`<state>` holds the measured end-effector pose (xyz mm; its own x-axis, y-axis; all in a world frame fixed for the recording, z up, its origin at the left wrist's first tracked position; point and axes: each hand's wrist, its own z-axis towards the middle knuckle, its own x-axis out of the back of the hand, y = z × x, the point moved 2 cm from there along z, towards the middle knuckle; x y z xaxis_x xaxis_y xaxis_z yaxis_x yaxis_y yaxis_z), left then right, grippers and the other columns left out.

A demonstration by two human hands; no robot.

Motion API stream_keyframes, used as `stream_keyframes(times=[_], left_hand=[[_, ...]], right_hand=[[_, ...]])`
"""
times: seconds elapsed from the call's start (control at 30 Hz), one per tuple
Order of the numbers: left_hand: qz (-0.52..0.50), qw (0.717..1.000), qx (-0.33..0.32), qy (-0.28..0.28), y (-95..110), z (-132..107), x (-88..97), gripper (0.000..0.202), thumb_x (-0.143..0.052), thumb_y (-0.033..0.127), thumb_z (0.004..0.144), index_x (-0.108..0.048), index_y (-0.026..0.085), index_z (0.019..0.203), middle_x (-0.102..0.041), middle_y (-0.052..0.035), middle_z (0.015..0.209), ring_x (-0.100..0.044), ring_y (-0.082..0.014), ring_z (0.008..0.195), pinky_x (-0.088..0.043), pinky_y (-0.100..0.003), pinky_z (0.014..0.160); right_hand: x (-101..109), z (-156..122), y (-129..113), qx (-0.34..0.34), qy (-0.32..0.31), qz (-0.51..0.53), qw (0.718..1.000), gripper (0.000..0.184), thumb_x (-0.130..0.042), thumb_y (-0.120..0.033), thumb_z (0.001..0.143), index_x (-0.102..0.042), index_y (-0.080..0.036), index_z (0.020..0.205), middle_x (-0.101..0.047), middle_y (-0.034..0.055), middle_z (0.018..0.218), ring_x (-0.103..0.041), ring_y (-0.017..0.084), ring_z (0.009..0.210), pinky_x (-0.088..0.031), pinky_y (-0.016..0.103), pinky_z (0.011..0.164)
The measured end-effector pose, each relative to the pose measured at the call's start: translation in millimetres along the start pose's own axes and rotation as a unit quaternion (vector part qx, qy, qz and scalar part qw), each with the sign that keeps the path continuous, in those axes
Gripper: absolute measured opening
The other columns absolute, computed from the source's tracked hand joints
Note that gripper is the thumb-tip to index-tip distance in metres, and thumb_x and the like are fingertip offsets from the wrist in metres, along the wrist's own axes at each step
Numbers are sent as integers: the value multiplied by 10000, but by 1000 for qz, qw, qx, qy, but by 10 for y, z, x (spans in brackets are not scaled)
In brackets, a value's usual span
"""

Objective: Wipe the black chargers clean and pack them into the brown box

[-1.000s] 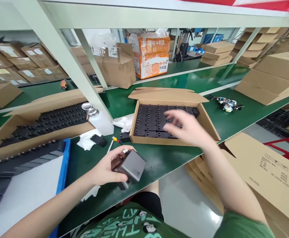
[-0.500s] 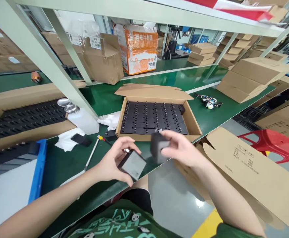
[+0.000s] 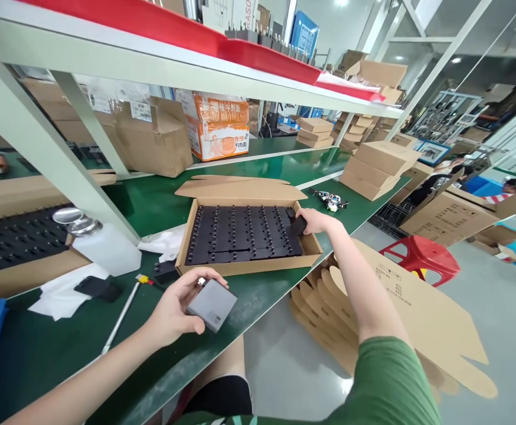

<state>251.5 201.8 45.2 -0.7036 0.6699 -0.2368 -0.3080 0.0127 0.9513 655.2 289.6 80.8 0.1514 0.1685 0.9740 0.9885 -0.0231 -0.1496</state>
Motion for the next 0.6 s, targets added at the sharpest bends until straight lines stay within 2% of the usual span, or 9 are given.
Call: stream_keyframes(times=[0.13, 0.3, 0.4, 0.5, 0.6], left_hand=[[10, 1000, 11, 24, -43, 6, 5, 679, -936, 455, 529, -620, 240, 1091, -656, -75, 1056, -635, -226, 929, -497, -276, 803], [15, 999, 30, 35, -91, -17, 24, 702, -932, 486, 518, -617, 237, 1094, -657, -80, 1056, -629, -236, 944, -493, -285, 817], [15, 999, 35, 34, -125, 3, -26, 727, -921, 519, 524, -609, 240, 1119, -658, -84, 1058, -626, -239, 961, -491, -293, 833], [24, 997, 49, 45, -166, 43, -85, 744, -915, 541, 518, -591, 236, 1115, -663, -89, 1042, -626, -257, 990, -495, -310, 843], [35, 995, 72, 67, -234, 82, -122, 731, -878, 573, 573, -555, 239, 1137, -661, -87, 1036, -626, -266, 1018, -488, -339, 882]], right_hand=[[-19, 194, -96, 1, 11, -71, 997, 393, -629, -356, 926, -555, -172, 1265, -551, 106, 1314, -575, 250, 1146, -509, 478, 960], [-10, 139, -153, 6, -24, -100, 995, 304, -615, -351, 939, -607, -176, 1187, -599, 91, 1247, -603, 222, 1097, -533, 440, 928], [-26, 83, -285, -10, 26, -90, 996, 322, -603, -363, 945, -596, -180, 1210, -585, 96, 1273, -595, 228, 1115, -522, 455, 947], [-33, -106, -524, -12, 111, -53, 992, 420, -606, -362, 938, -530, -181, 1309, -522, 124, 1355, -546, 274, 1194, -476, 514, 999], [-105, -545, -889, 43, 145, 4, 989, 507, -577, -359, 947, -445, -201, 1410, -509, 162, 1362, -532, 292, 1206, -470, 507, 1002]])
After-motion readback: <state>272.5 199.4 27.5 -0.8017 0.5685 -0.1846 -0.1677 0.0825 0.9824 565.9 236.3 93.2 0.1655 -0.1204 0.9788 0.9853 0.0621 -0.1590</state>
